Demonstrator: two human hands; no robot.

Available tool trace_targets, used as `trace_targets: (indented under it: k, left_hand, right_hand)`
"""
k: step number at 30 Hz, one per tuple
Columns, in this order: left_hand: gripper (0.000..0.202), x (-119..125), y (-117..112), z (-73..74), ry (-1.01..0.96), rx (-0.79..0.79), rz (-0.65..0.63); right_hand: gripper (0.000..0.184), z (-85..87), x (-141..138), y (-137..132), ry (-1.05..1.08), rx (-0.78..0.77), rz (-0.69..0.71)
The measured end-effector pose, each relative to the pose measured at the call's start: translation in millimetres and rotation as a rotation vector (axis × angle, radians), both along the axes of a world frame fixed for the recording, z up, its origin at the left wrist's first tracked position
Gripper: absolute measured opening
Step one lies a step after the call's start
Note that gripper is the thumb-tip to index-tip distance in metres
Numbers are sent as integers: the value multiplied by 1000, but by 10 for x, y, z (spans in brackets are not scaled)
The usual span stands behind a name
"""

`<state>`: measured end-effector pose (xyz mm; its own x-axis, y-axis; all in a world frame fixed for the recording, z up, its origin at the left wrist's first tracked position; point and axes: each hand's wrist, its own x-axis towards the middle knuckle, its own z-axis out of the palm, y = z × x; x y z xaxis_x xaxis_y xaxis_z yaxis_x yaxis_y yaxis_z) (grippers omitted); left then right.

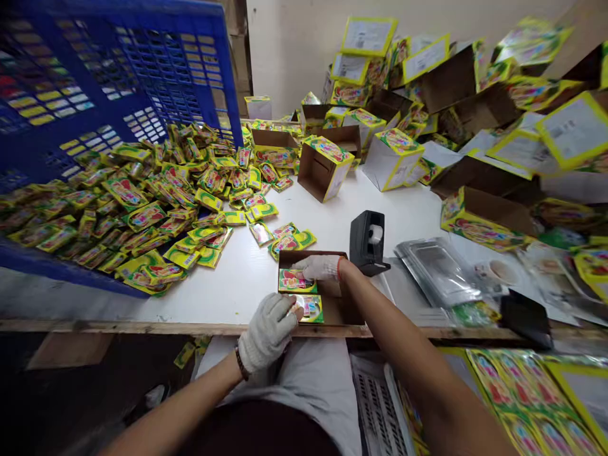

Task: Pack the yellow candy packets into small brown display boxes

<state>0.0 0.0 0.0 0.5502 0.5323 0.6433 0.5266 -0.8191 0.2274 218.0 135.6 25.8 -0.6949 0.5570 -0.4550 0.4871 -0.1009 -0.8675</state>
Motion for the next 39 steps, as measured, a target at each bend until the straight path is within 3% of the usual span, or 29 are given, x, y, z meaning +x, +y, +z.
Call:
trace_targets:
  k: [4, 8, 12, 14, 18, 22, 25, 28, 31, 34, 36, 39]
  left_hand:
    - [27, -44, 13, -6, -130, -55, -36]
    - [45, 0, 4, -38, -85, -179, 76]
    - [44, 8, 118, -54, -85, -288, -27]
    - [41, -35, 314, -20, -166, -353, 3]
    - [31, -81, 1013, 117, -72, -661, 376]
    - [16, 5, 1646, 138, 27, -800, 443]
    - [26, 53, 1806, 47, 13, -845, 467]
    - [24, 56, 1812, -19, -78, -892, 516]
    - [20, 84, 1839, 16, -201, -893, 532]
    - [26, 154, 1946, 110, -268, -840, 499]
    - [27, 194, 2042, 152, -252, -808, 489]
    - [20, 228, 2166, 138, -168, -782, 493]
  right_hand:
    - [36, 95, -38, -43, -25, -17, 37]
    - [45, 111, -99, -232, -91, 132, -68]
    - [50, 37, -170, -329, -110, 170, -151]
    - [51, 0, -197, -333, -123, 184, -199]
    - [50, 25, -193, -391, -178, 208, -266]
    - [64, 211, -90, -453, -142, 224, -428]
    - [48, 405, 14, -324, -105, 383, -499]
    - [32, 528, 25, -7, -173, 507, -648]
    - [24, 511, -150, 348, -235, 421, -780]
    - [25, 427, -372, 581, -168, 282, -756]
    - [26, 400, -400, 669, -146, 283, -754]
    - [27, 440, -202, 763, -202, 388, -740]
